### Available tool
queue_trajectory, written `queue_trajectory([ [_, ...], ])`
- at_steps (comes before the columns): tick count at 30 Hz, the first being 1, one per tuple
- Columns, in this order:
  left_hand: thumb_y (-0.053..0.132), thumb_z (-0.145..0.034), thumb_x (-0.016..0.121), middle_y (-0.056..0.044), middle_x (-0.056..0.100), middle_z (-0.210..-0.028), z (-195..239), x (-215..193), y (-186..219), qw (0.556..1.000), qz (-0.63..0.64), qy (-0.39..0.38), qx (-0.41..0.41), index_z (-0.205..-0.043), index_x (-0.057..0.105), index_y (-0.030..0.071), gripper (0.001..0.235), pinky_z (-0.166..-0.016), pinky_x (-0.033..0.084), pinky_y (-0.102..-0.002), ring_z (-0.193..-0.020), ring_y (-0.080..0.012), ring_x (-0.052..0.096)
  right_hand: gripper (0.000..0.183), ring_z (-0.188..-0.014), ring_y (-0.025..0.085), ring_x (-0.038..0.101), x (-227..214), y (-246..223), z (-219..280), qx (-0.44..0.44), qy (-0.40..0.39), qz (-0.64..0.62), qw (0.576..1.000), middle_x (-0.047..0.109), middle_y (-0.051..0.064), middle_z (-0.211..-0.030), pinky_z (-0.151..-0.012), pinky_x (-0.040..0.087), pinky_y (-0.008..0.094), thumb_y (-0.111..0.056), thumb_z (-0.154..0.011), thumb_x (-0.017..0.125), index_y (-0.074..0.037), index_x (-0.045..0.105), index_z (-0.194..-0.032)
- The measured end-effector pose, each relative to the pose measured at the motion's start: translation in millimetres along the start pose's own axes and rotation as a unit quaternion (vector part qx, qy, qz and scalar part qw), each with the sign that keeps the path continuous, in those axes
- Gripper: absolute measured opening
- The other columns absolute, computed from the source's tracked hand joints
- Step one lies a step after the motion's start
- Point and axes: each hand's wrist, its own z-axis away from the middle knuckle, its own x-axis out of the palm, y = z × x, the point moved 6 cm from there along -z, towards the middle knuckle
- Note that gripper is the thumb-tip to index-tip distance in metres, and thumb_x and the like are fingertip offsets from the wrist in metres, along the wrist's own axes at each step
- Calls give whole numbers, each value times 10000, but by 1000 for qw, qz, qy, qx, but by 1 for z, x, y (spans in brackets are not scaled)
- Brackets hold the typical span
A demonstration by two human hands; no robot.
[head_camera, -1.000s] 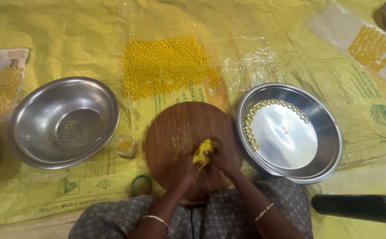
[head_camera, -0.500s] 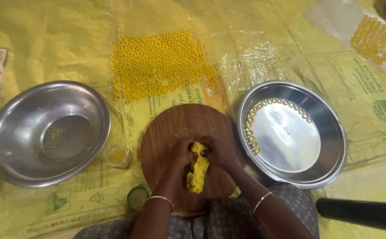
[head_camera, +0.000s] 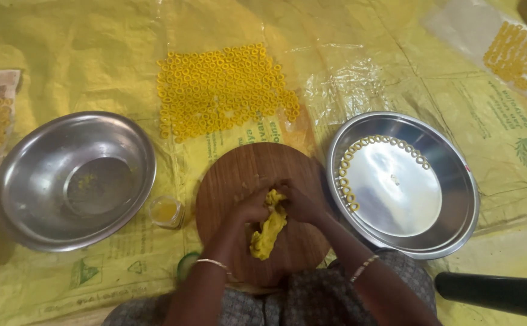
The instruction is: The person kneads a yellow dough on a wooden board, then uses a small green cutter to shape small ring-like pieces. The finished pieces are placed into a metal tray. The person repeatedly kneads the dough and cuts more pieces throughout the clip.
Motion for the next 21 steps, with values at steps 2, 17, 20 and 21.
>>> queue_trajectory([
  [2,89,-786,821,-141,530,-1438,11,4,-9,997,51,-63,-1,-1488,364,107,838,-1100,453,-425,-1336,-308,527,688,-1400,380,450,9,-8,12,-16,-77,-41,996,387,188,-1524,-1105,425,430,-44,-872,693,-45,400,-1495],
  [17,49,-804,724,-160,626,-1327,16,-11,-1,965,-128,197,-118,-1405,504,108,643,-971,505,-485,-1200,-394,602,604,-1132,439,575,13,-58,-6,-79,125,129,981,610,191,-1229,-927,486,494,-26,-747,715,-50,557,-1329],
  [20,96,-804,740,-159,601,-1362,16,-7,2,954,-173,195,-149,-1452,435,103,716,-997,485,-504,-1238,-395,574,557,-1116,412,610,17,-48,-15,-64,104,153,981,632,174,-1210,-908,508,468,-30,-759,701,-70,587,-1304],
  [21,110,-818,736,-152,598,-1378,15,-7,2,952,-177,187,-163,-1453,432,113,705,-1016,479,-505,-1264,-386,566,532,-1108,399,621,16,-44,-16,-44,96,164,981,637,163,-1222,-899,510,460,-37,-772,700,-79,593,-1292],
])
